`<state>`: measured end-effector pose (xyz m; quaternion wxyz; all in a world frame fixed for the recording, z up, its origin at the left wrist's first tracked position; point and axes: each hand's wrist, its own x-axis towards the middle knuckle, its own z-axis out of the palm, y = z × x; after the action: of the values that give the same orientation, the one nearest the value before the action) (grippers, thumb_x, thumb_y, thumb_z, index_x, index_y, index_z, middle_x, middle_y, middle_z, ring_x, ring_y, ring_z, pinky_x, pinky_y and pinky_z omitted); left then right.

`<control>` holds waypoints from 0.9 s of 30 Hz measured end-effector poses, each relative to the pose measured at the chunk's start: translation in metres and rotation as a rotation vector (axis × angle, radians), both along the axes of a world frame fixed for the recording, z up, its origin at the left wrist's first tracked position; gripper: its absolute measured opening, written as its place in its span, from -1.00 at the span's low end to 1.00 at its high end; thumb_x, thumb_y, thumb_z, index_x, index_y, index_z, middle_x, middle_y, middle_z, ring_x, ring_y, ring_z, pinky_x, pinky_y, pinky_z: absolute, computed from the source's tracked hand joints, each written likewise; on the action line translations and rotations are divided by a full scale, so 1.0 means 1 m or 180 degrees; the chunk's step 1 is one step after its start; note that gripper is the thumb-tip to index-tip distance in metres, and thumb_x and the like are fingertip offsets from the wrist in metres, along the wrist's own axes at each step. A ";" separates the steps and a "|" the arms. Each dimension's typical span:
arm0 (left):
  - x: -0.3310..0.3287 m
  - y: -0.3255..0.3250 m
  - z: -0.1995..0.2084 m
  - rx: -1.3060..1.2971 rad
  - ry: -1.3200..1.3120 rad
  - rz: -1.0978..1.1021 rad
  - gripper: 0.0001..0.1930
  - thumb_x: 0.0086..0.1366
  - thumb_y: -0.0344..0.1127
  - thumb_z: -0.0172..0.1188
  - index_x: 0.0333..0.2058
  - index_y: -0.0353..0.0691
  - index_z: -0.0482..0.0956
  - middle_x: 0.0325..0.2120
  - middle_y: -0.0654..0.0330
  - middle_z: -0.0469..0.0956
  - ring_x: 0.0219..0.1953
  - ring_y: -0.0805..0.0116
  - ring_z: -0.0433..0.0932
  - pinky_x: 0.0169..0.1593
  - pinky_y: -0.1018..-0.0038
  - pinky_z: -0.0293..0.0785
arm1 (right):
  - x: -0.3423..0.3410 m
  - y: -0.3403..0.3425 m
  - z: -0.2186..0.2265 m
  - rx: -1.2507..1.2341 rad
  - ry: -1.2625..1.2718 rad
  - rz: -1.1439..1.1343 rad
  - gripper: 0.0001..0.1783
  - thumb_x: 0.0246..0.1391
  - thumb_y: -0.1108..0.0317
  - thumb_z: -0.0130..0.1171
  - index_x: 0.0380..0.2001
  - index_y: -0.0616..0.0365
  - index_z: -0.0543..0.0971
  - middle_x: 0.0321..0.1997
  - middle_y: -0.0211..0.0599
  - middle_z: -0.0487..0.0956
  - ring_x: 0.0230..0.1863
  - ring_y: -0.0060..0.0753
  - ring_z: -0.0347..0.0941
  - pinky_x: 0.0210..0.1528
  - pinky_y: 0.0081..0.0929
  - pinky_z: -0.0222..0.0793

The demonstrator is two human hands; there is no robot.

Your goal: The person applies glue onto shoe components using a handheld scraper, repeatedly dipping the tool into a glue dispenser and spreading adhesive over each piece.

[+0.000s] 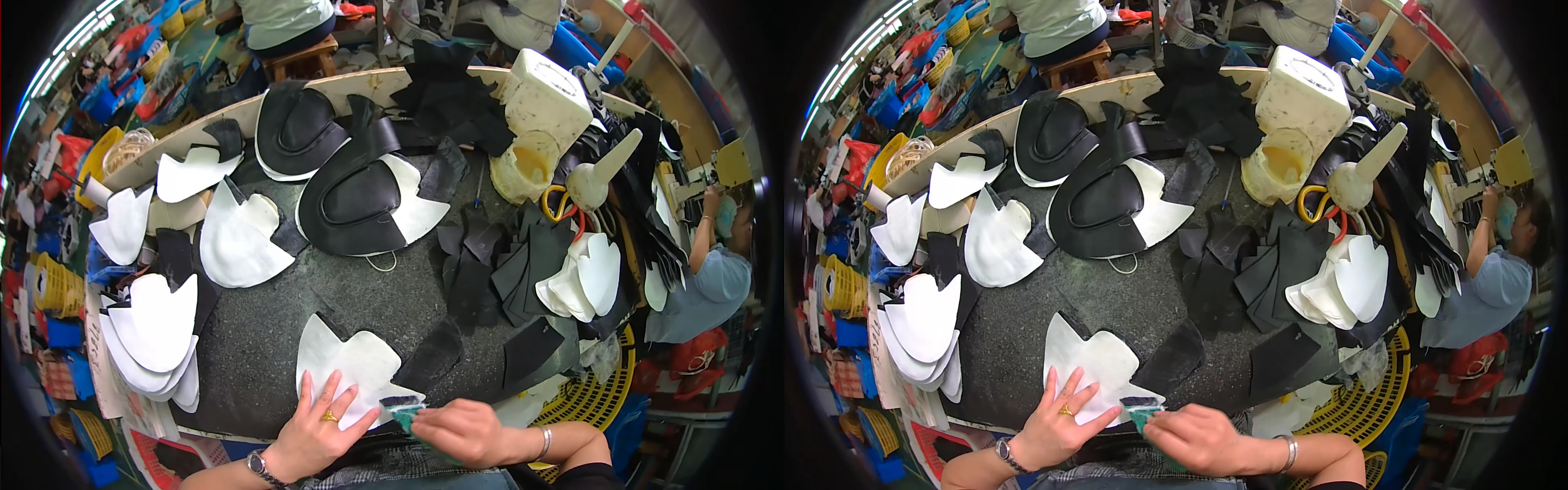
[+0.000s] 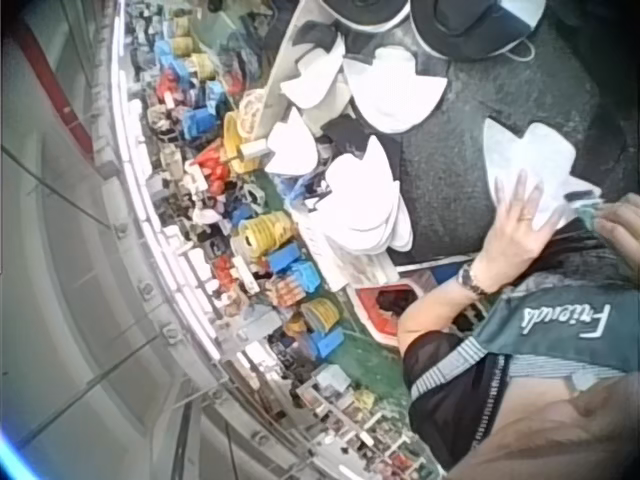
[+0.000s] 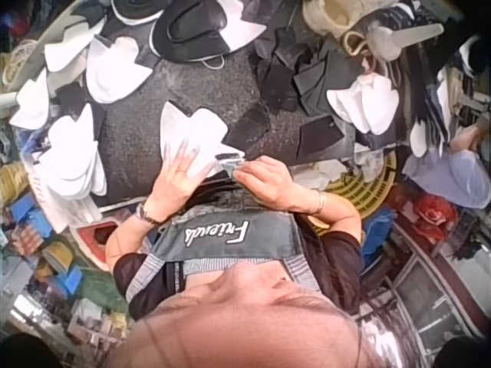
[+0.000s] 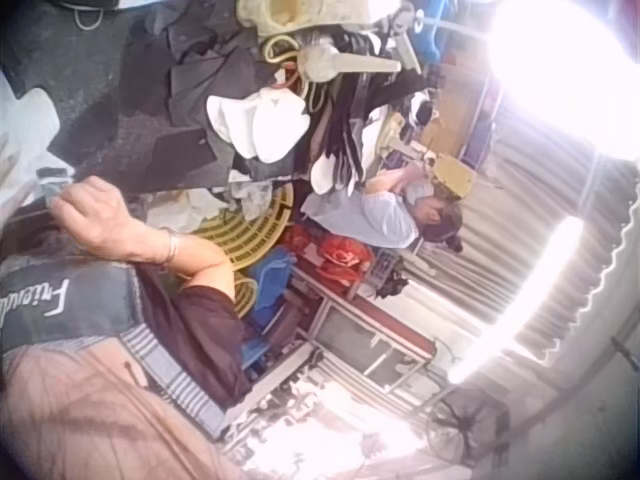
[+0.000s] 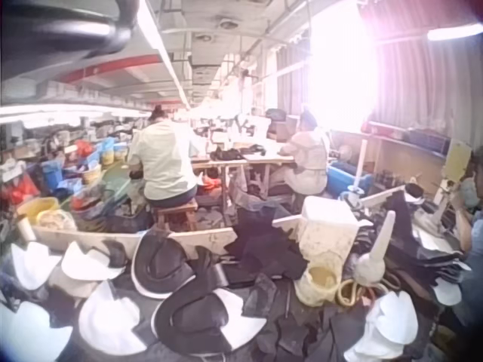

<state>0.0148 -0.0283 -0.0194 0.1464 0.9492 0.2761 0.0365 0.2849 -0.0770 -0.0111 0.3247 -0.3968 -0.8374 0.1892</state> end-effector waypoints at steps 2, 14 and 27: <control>-0.002 0.000 0.000 -0.0012 -0.0008 0.0033 -0.56 0.22 -0.27 0.11 0.09 0.22 0.61 0.06 -0.03 0.46 0.23 -0.27 0.36 0.20 -0.43 0.19 | 0.023 0.010 0.004 -0.0217 -0.0050 -0.0269 -0.58 -0.33 0.55 0.28 -0.23 0.23 0.64 -0.30 -0.28 0.65 -0.43 -0.33 0.56 -0.39 -0.44 0.47; -0.005 0.079 0.081 0.0795 -0.2076 0.1471 -0.44 -0.07 -0.75 -0.10 -0.11 -0.33 0.70 -0.07 -0.19 0.62 0.00 -0.06 0.64 0.08 0.31 0.54 | 0.168 0.170 0.036 0.0817 0.0415 -0.3203 -0.92 0.11 0.47 0.25 -0.34 0.24 0.57 -0.41 -0.24 0.55 -0.46 -0.25 0.42 -0.23 -0.40 0.33; 0.057 0.119 0.029 0.0790 -0.1167 0.1241 -0.17 0.24 0.05 0.26 0.38 -0.20 0.20 0.37 0.00 0.20 0.46 0.01 0.05 0.40 -0.19 -0.12 | 0.248 0.225 -0.006 0.0031 -0.0095 -0.2837 -0.28 -0.40 0.43 0.57 -0.06 0.18 0.46 -0.26 -0.37 0.43 -0.23 -0.41 0.37 -0.16 -0.50 0.34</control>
<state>0.0716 0.0909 0.0095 0.0669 0.8665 0.4157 0.2683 0.5331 0.1482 -0.0174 0.3643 -0.7201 -0.5901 0.0210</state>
